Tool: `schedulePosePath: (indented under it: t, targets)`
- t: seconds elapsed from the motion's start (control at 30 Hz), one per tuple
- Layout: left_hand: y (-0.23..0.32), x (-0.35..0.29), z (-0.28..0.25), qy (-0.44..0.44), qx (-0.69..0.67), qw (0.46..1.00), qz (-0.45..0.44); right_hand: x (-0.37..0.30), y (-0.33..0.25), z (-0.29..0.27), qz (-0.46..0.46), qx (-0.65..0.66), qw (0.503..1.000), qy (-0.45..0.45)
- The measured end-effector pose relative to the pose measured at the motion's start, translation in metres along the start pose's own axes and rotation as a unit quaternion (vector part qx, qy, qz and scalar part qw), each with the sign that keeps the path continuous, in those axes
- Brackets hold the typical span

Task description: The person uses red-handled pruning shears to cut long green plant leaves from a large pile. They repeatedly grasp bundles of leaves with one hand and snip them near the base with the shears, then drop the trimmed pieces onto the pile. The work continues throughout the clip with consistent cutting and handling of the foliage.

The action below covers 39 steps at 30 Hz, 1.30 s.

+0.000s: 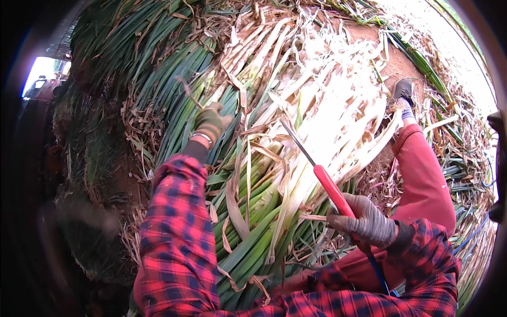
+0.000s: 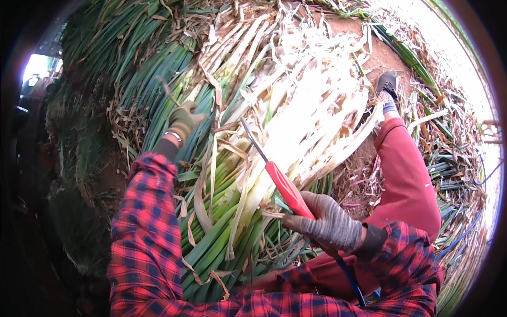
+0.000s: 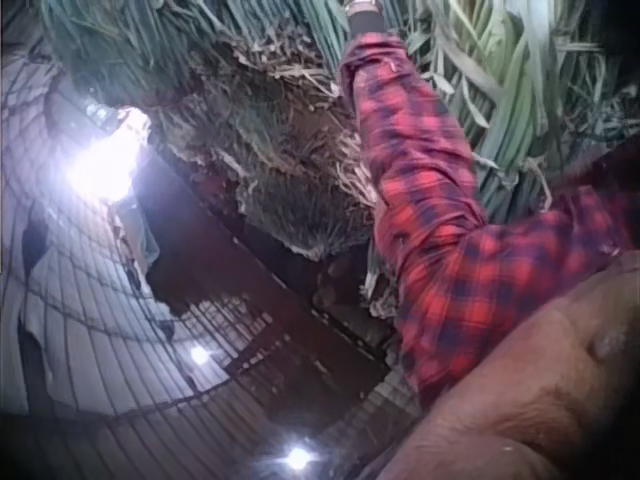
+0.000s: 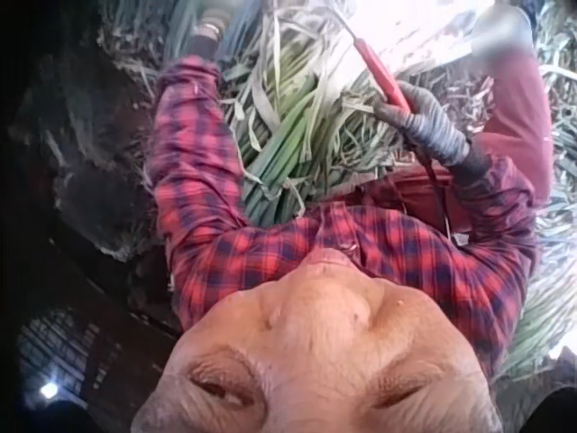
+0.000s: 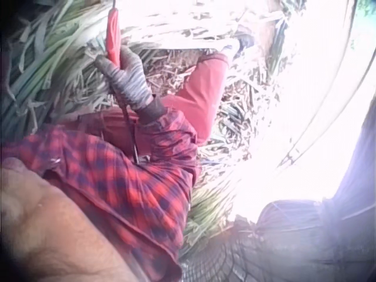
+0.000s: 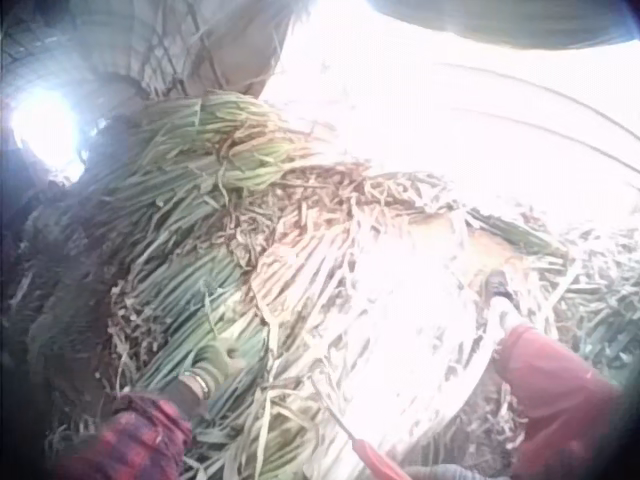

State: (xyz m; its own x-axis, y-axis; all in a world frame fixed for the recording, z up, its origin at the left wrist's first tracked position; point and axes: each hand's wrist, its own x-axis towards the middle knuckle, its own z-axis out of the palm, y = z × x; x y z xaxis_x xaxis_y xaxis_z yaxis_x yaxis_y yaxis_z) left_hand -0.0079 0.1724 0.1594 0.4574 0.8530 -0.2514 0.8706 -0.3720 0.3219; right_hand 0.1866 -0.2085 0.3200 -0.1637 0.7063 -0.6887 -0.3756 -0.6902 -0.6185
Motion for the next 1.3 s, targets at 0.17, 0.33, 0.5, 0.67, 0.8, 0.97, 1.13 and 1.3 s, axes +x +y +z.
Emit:
schedulePosePath:
  t: [0.17,0.33,0.5,0.67,0.8,0.97,1.13,1.3]
  targets:
    - [0.047,0.036,0.034,0.016,0.198,0.977,-0.079,0.002,-0.005,-0.008,0.004,0.010,1.000,0.028]
    - [0.043,0.062,0.045,0.044,0.190,0.978,-0.071,0.003,0.000,-0.017,0.009,0.029,0.999,0.016]
    - [0.072,0.055,0.043,-0.053,0.193,0.976,-0.088,0.004,0.004,-0.019,0.006,0.018,1.000,0.015]
    - [0.068,0.050,0.042,-0.072,0.190,0.971,-0.129,0.001,0.003,-0.016,0.003,0.021,1.000,0.010]
    - [0.060,0.028,0.020,-0.065,0.208,0.969,-0.116,-0.002,0.007,-0.020,-0.026,0.018,0.999,0.039]
    - [0.057,-0.013,-0.092,-0.036,0.226,0.965,-0.129,-0.005,0.020,-0.023,-0.105,0.014,0.993,0.051]
    - [0.013,-0.055,-0.165,-0.025,0.052,0.997,-0.054,0.002,0.028,-0.016,-0.116,0.016,0.992,0.057]
    - [0.133,-0.173,-0.223,-0.122,-0.096,0.982,0.111,-0.008,0.052,-0.033,-0.111,0.068,0.982,0.134]
